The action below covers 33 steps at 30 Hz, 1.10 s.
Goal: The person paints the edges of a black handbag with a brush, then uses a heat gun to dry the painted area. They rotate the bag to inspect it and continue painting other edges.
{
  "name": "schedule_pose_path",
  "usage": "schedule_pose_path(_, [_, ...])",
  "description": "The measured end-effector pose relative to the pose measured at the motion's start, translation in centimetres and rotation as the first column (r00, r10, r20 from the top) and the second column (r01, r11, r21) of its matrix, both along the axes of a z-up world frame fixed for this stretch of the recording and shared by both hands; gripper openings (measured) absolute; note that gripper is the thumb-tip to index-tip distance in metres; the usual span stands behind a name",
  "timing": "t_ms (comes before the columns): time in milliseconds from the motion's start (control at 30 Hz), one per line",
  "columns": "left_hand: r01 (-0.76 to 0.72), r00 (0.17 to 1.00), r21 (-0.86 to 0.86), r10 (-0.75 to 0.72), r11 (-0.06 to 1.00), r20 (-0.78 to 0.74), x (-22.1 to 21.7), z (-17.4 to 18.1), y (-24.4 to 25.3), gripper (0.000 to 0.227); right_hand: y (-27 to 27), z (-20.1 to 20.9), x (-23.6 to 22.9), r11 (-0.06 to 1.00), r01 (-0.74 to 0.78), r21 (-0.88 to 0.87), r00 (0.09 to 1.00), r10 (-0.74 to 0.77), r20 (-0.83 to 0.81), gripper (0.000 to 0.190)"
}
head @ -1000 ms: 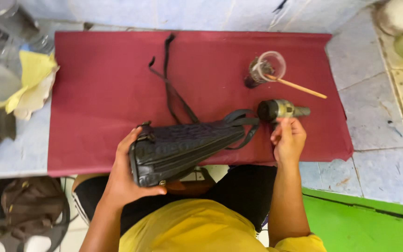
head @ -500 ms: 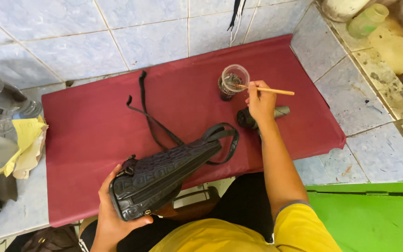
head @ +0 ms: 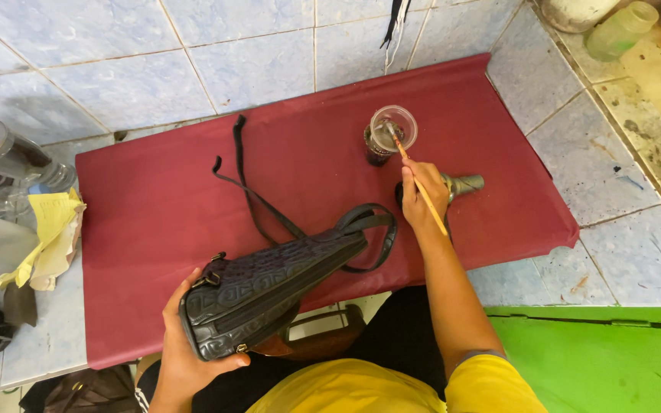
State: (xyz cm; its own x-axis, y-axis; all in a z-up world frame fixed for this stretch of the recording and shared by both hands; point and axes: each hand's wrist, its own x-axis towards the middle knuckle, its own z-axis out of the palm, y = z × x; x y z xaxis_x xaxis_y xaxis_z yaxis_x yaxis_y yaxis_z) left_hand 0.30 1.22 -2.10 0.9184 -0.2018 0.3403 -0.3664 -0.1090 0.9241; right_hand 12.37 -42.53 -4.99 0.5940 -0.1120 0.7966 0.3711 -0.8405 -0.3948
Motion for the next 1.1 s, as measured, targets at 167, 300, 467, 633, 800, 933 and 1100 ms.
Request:
schedule_pose_path(167, [-0.016, 1.000, 0.029, 0.016, 0.999, -0.016, -0.1, 0.4, 0.0, 0.134, 0.1, -0.5, 0.1, 0.999, -0.017, -0.033, 1.000, 0.018, 0.022, 0.017])
schedule_pose_path(300, [-0.002, 1.000, 0.023, 0.001, 1.000, 0.014, 0.0, 0.1, 0.1, 0.133, 0.1, -1.1, 0.3, 0.999, 0.019, -0.041, 1.000, -0.019, 0.023, 0.018])
schedule_pose_path(467, [-0.008, 1.000, 0.025, 0.008, 1.000, -0.005, -0.1, 0.1, 0.0, 0.134, 0.0, -1.4, 0.4, 0.999, 0.035, -0.031, 0.999, -0.034, 0.032, 0.019])
schedule_pose_path(633, [0.023, 0.999, -0.021, -0.024, 1.000, -0.028, 0.0, 0.5, -0.1, 0.134, 0.4, -0.8, -0.1, 0.998, 0.051, -0.021, 0.999, -0.051, 0.012, 0.021])
schedule_pose_path(800, [-0.002, 0.999, 0.022, 0.003, 1.000, -0.037, 0.0, 1.4, -0.5, 0.134, -1.0, -1.6, -0.1, 0.986, 0.114, -0.120, 0.994, -0.112, 0.017, 0.024])
schedule_pose_path(933, [0.016, 0.999, 0.033, -0.015, 0.999, -0.029, -0.1, 1.2, -0.5, 0.134, -1.0, -0.7, -0.6, 0.977, 0.121, -0.174, 0.993, -0.117, 0.033, 0.027])
schedule_pose_path(1100, [-0.054, 0.998, 0.134, 0.048, 0.989, 0.046, -0.4, 1.7, -0.6, 0.130, -0.5, 0.9, -2.6, 0.973, 0.091, -0.211, 0.990, -0.065, 0.127, 0.035])
